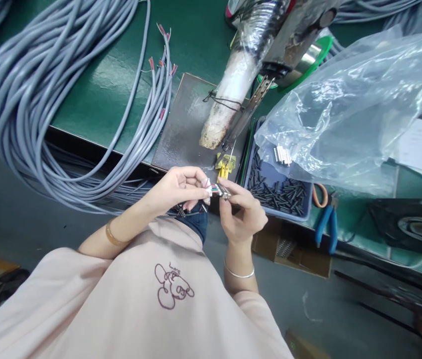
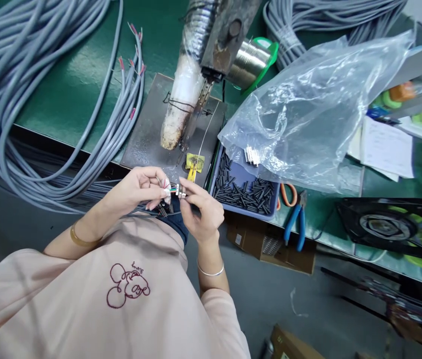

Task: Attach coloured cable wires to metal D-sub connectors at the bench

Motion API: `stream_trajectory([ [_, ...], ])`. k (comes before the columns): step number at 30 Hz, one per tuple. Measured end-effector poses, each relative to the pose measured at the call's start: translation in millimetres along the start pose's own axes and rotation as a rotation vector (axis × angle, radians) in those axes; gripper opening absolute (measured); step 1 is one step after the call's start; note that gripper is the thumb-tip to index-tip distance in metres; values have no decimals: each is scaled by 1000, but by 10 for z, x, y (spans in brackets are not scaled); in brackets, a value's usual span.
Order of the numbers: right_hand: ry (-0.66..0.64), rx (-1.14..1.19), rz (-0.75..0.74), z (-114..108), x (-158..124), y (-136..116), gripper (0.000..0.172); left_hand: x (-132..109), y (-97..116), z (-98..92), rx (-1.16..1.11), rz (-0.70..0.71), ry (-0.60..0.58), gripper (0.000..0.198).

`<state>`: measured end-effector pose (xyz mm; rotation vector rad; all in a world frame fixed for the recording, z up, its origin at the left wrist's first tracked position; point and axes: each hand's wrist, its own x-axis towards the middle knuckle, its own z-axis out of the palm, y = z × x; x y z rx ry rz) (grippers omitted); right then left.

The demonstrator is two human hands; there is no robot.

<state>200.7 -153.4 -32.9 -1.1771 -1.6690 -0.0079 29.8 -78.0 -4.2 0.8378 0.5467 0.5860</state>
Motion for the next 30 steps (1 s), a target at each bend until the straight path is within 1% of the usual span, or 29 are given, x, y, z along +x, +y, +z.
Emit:
stream_trajectory([
  [2,66,-8,36,31,27,-54,12,-37,-25,9,24,52,33,28],
  [3,96,-1,87,43,46,-86,12,-55,-41,13,34,82,49,28],
  [5,112,67,271,51,98,-152,14,-90,-73,14,60,144,62,26],
  [6,92,132,388,48,130,-183,16,-107,-88,12,91,180,57,24],
  [8,29,284,583,35,198,-234,21,-135,-114,2,226,302,27,18],
  [9,1,337,641,27,229,-254,24,-144,-126,-4,331,388,8,13],
  [10,-17,355,668,20,255,-272,26,-150,-141,-9,446,479,-4,9],
  [11,-27,332,671,16,275,-287,27,-151,-157,-13,555,566,-2,10],
  [12,-33,277,656,12,287,-300,26,-149,-176,-14,642,631,16,14],
  [13,-42,205,626,9,292,-309,24,-143,-196,-12,697,660,51,17],
  [14,-53,132,590,6,292,-315,22,-136,-215,-9,711,652,98,17],
  [15,-56,62,556,0,290,-316,19,-127,-231,-4,681,612,151,14],
  [16,-42,-2,521,-8,286,-314,15,-118,-241,0,612,547,199,10],
  [17,-2,-62,482,-19,284,-309,12,-109,-244,3,521,464,234,6],
  [18,71,-113,433,-32,283,-303,10,-100,-239,4,423,375,255,7],
  [19,172,-150,370,-45,283,-298,10,-92,-228,2,330,295,261,12],
  [21,362,-166,237,-69,279,-293,10,-77,-194,-7,203,185,248,19],
  [22,410,-148,196,-76,270,-293,10,-70,-177,-12,168,162,239,21],
  [23,421,-127,184,-81,253,-292,12,-63,-163,-15,142,153,237,23],
  [25,345,-120,219,-83,201,-281,15,-51,-149,-16,109,154,239,25],
  [27,224,-158,255,-74,140,-252,11,-39,-149,-10,99,161,245,27],
  [30,34,-168,236,-43,92,-191,6,-18,-152,9,109,169,248,26],
])
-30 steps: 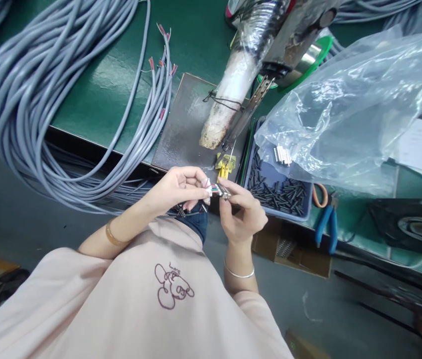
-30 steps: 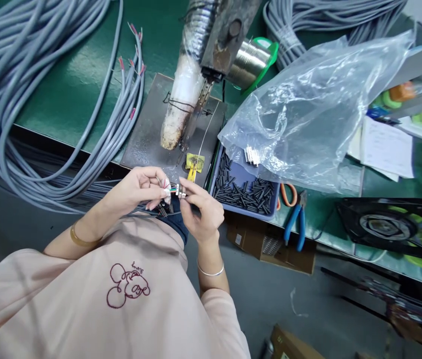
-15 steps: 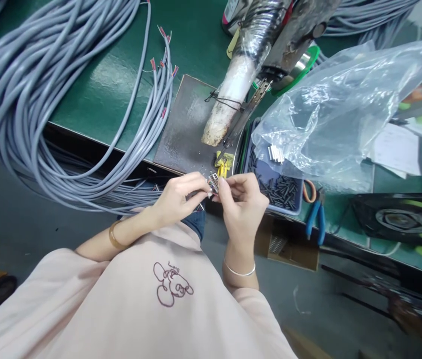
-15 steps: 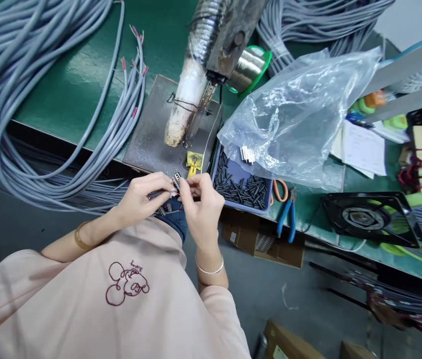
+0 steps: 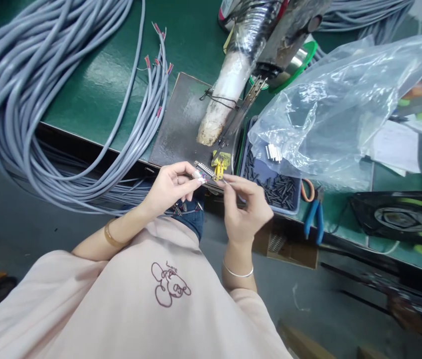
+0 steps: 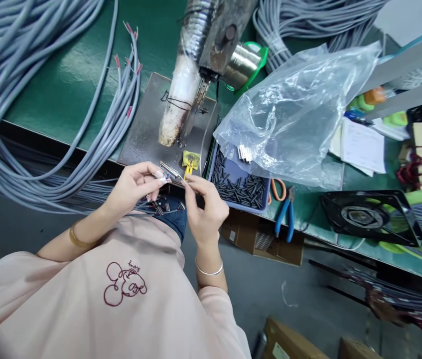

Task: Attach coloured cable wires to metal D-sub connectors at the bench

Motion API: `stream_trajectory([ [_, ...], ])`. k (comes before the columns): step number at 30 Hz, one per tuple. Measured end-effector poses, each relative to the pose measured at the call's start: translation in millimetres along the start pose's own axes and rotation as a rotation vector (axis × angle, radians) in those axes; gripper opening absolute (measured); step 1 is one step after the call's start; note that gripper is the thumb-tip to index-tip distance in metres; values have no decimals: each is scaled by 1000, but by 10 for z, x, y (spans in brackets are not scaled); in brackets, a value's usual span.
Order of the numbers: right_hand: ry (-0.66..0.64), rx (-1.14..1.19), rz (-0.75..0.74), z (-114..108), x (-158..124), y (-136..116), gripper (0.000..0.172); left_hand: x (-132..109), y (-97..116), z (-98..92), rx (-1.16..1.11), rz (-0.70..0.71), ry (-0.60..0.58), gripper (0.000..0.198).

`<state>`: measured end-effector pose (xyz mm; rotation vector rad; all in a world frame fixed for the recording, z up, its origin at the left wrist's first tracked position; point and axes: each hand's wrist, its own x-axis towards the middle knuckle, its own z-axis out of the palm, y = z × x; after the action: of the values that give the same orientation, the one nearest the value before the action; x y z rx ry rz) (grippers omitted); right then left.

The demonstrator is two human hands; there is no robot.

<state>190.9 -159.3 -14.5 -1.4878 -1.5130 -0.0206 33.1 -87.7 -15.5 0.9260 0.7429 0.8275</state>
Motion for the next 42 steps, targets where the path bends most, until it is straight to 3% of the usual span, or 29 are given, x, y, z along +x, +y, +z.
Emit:
stream_trajectory([
  [3,-102,48,-24,55,28,23,6,30,6,35,19,24,27,23],
  [10,-32,17,-119,139,94,20,14,135,-9,118,141,185,173,16],
  [26,0,-50,-154,157,202,31,14,207,57,181,311,282,221,13],
  [33,-48,-108,-223,141,134,63,14,195,6,142,298,183,188,14],
  [38,-12,-52,-152,76,139,32,15,123,2,140,380,206,110,9],
  [42,-96,-15,-164,44,151,-7,17,49,-27,129,478,258,35,6],
])
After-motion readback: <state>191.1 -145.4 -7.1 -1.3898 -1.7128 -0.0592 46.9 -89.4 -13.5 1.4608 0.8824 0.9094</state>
